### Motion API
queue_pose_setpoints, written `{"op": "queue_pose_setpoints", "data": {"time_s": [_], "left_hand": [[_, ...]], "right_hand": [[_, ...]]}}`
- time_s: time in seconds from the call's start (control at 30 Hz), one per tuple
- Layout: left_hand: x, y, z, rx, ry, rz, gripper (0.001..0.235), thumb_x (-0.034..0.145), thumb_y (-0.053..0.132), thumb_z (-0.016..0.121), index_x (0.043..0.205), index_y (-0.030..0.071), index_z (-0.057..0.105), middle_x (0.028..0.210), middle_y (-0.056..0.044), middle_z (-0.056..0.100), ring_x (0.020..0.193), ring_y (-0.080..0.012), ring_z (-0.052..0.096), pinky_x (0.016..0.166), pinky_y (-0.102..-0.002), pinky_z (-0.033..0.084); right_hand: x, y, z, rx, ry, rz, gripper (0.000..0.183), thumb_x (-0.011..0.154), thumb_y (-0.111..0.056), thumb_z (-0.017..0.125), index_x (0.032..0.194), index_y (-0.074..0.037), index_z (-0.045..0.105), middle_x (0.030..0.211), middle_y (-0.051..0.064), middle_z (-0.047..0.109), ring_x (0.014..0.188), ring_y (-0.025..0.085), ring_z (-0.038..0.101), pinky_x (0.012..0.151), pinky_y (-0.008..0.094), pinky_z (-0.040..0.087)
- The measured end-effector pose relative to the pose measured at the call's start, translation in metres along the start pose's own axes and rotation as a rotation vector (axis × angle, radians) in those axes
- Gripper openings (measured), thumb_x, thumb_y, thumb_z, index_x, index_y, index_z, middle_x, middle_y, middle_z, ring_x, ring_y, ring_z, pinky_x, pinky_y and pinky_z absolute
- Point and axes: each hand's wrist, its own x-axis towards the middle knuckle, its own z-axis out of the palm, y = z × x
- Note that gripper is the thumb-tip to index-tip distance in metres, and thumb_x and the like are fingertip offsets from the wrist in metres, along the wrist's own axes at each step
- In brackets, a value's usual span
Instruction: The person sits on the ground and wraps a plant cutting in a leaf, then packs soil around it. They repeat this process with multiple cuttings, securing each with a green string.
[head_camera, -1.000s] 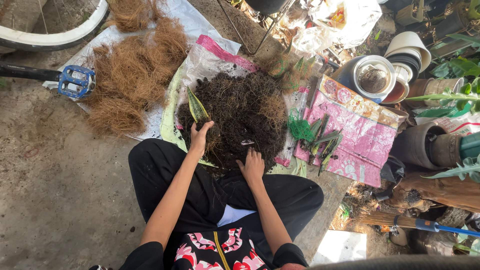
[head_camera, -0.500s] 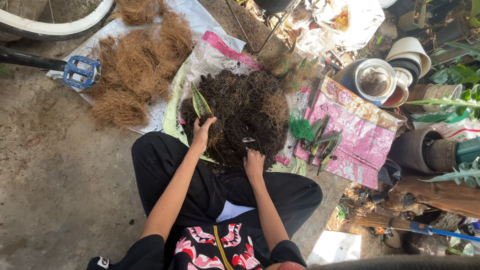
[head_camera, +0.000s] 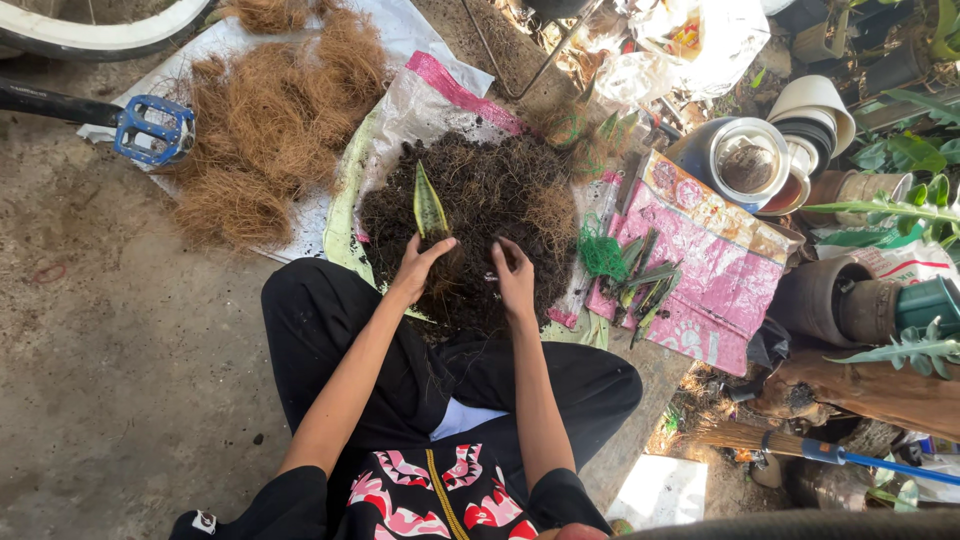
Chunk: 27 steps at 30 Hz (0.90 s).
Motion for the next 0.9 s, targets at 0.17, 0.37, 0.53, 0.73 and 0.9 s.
{"op": "queue_pose_setpoints", "data": {"time_s": [0.17,0.37,0.53,0.73,0.9], "left_hand": [[-0.007,0.005,0.006,-0.134,-0.068,0.037,0.08,0.081,0.046,0.082,0.14,0.002,0.053,0.131,-0.013,0.061,0.125,-0.0252,0.056,0.105,-0.039,0.048],[-0.007,0.004,0.002,-0.176,0.048,0.012,0.068,0.083,0.048,0.081,0.127,0.001,0.059,0.116,-0.01,0.065,0.107,-0.0195,0.062,0.092,-0.038,0.052],[-0.01,0.01,-0.001,-0.157,0.111,0.029,0.056,0.082,0.046,0.084,0.111,0.001,0.067,0.101,-0.008,0.07,0.095,-0.0188,0.065,0.087,-0.038,0.052],[-0.013,0.016,0.003,-0.034,0.106,0.101,0.042,0.084,0.035,0.081,0.11,0.004,0.074,0.103,-0.006,0.073,0.098,-0.0141,0.064,0.09,-0.032,0.049],[-0.008,0.004,-0.001,-0.009,0.123,0.125,0.035,0.085,0.027,0.079,0.107,0.001,0.073,0.101,-0.006,0.074,0.097,-0.0149,0.066,0.089,-0.032,0.05]], "right_hand": [[-0.016,-0.049,0.036,-0.181,-0.053,0.062,0.049,0.101,-0.026,0.056,0.144,-0.002,0.061,0.118,0.015,0.075,0.089,0.03,0.064,0.081,0.039,0.052],[-0.043,-0.06,0.064,-0.471,-0.118,-0.486,0.041,0.103,-0.018,0.056,0.138,0.005,0.057,0.143,0.023,0.06,0.132,0.037,0.057,0.111,0.046,0.044],[-0.046,-0.052,0.069,-0.409,-0.142,-0.481,0.047,0.105,-0.015,0.054,0.146,0.005,0.045,0.144,0.025,0.058,0.136,0.039,0.053,0.113,0.048,0.04],[-0.041,-0.044,0.063,-0.112,-0.1,-0.178,0.053,0.105,-0.017,0.052,0.155,-0.006,0.036,0.13,0.023,0.067,0.126,0.032,0.065,0.103,0.043,0.051],[-0.036,-0.034,0.063,-0.029,-0.009,-0.149,0.048,0.102,-0.014,0.062,0.146,-0.007,0.045,0.121,0.02,0.073,0.119,0.026,0.068,0.094,0.039,0.055]]}}
